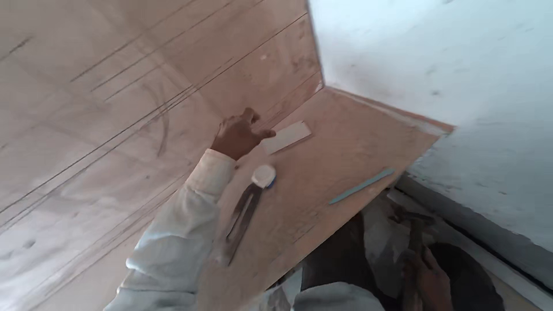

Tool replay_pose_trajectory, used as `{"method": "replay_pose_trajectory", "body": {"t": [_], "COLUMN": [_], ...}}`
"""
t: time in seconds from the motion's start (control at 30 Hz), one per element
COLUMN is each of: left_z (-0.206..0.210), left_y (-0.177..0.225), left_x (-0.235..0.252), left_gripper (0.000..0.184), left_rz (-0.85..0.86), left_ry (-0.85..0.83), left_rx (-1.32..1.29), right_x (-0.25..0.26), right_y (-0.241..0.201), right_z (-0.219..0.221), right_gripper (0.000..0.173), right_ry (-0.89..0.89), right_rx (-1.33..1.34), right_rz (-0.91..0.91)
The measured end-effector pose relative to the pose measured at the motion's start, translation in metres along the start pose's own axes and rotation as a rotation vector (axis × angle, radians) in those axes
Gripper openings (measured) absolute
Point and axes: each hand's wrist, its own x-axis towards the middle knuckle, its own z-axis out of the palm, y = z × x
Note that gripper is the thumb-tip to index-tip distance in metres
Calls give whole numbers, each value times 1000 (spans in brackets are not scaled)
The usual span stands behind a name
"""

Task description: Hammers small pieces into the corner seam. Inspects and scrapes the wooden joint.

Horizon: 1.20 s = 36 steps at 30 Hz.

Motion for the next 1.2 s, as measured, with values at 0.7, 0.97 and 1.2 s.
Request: {"method": "replay_pose_trajectory", "body": {"t": [0.7, 0.97, 1.2], "left_z": [43, 52, 45], "left_y": [-65, -89, -88], "left_x": [-135, -112, -111], "left_gripper": [52, 63, 38], "left_rz": [-93, -111, -222], "left_ry": [-171, -247, -338], "left_rx": [38, -125, -433], "right_x": [2, 5, 7], "right_y": [7, 8, 8], "right_z": [19, 15, 15], "right_gripper": [35, 45, 44], "right_ry": [-32, 11, 2], "right_rx": [-237, -84, -71], "right_rz": [29, 62, 86]}}
